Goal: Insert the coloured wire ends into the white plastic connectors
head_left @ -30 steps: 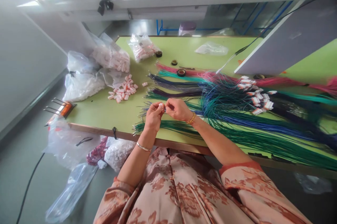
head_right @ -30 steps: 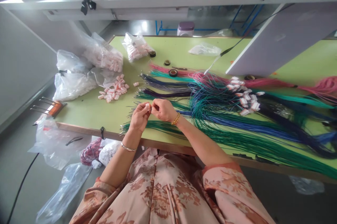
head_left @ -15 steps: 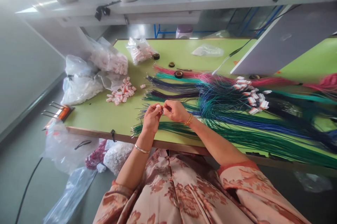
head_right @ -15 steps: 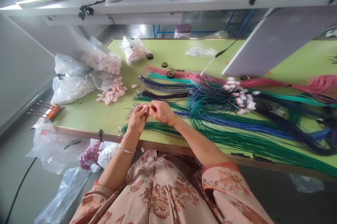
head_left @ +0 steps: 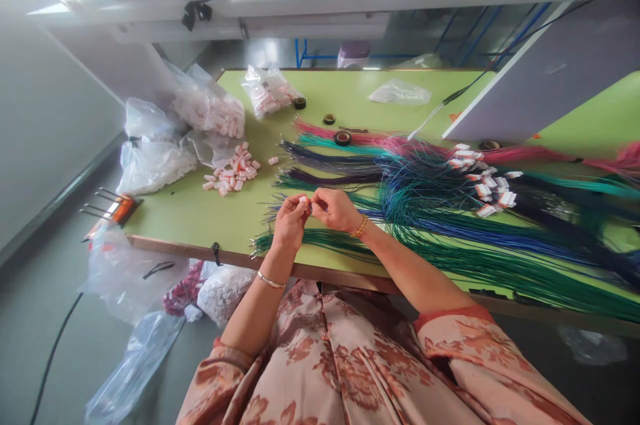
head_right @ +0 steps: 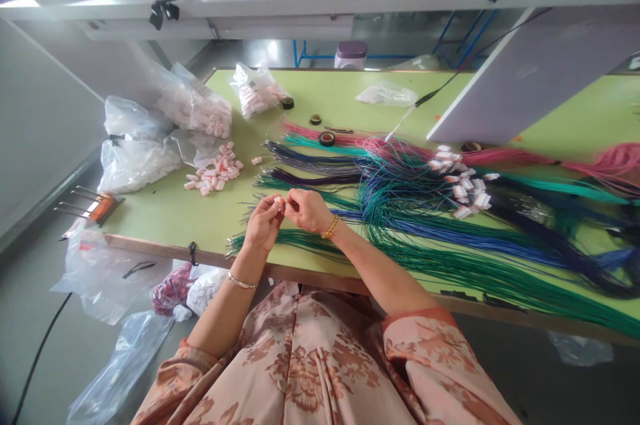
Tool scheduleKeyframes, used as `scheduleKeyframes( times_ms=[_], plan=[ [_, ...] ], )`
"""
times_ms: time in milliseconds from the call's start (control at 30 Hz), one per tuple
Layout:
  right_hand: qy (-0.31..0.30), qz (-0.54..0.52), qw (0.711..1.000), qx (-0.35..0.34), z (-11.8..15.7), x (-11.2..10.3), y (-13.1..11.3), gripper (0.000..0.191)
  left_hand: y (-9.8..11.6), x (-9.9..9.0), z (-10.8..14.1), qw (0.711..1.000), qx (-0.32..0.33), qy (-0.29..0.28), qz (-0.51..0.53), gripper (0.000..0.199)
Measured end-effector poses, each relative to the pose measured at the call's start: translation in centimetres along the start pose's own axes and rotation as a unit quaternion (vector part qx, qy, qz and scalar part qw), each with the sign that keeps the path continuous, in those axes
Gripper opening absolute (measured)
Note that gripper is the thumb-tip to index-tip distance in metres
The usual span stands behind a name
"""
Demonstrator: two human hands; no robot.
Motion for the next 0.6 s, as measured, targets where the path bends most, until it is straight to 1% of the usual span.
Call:
scheduleKeyframes(
  times_ms=[133,200,267,333,367,433,500,600],
  plan=[
    [0.009,0.032,0.999,0.006,0.2,0.2,-0.3,0.016,-0.4,0.4,0.2,0.999,0.022,0.031,-0.022,0.023],
    [-0.001,0.031,0.999,0.009,0.0,-0.2,-0.2,0.016,-0.4,0.5,0.0,0.999,0.019,0.032,-0.025,0.022],
    [-0.021,0.001,1.000,0.012,-0.6,-1.2,0.2,0.016,-0.1,0.5,-0.4,1.000,0.006,0.017,-0.017,0.021],
    [-0.022,-0.028,0.999,0.017,-1.9,-2.5,1.1,0.019,0.3,0.3,-0.9,1.000,-0.002,0.001,-0.002,0.021],
    [-0.012,-0.027,0.999,0.023,-2.8,-3.1,1.6,0.020,0.5,0.2,-1.2,1.000,-0.006,-0.004,0.004,0.021],
    [0.003,0.018,0.999,0.051,-4.9,-3.9,3.0,0.018,0.7,0.1,-1.8,1.000,-0.015,-0.008,0.014,0.021],
    [-0.021,0.094,0.992,0.086,-7.2,-3.6,4.5,0.014,0.6,0.0,-2.3,0.999,-0.025,-0.009,0.017,0.021],
    [-0.058,0.190,0.972,0.123,-9.9,-1.7,6.3,0.014,0.3,-0.2,-2.7,0.999,-0.033,-0.010,0.019,0.022]
  ],
)
Point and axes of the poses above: each hand's wrist, its own z-axis away from the middle knuckle, its own x-axis out of the palm, y = z × x, the point moved 2 cm from there along -z, towards the middle knuckle, and after that the axes turned 3 degrees about z, right-handed, at the moved point
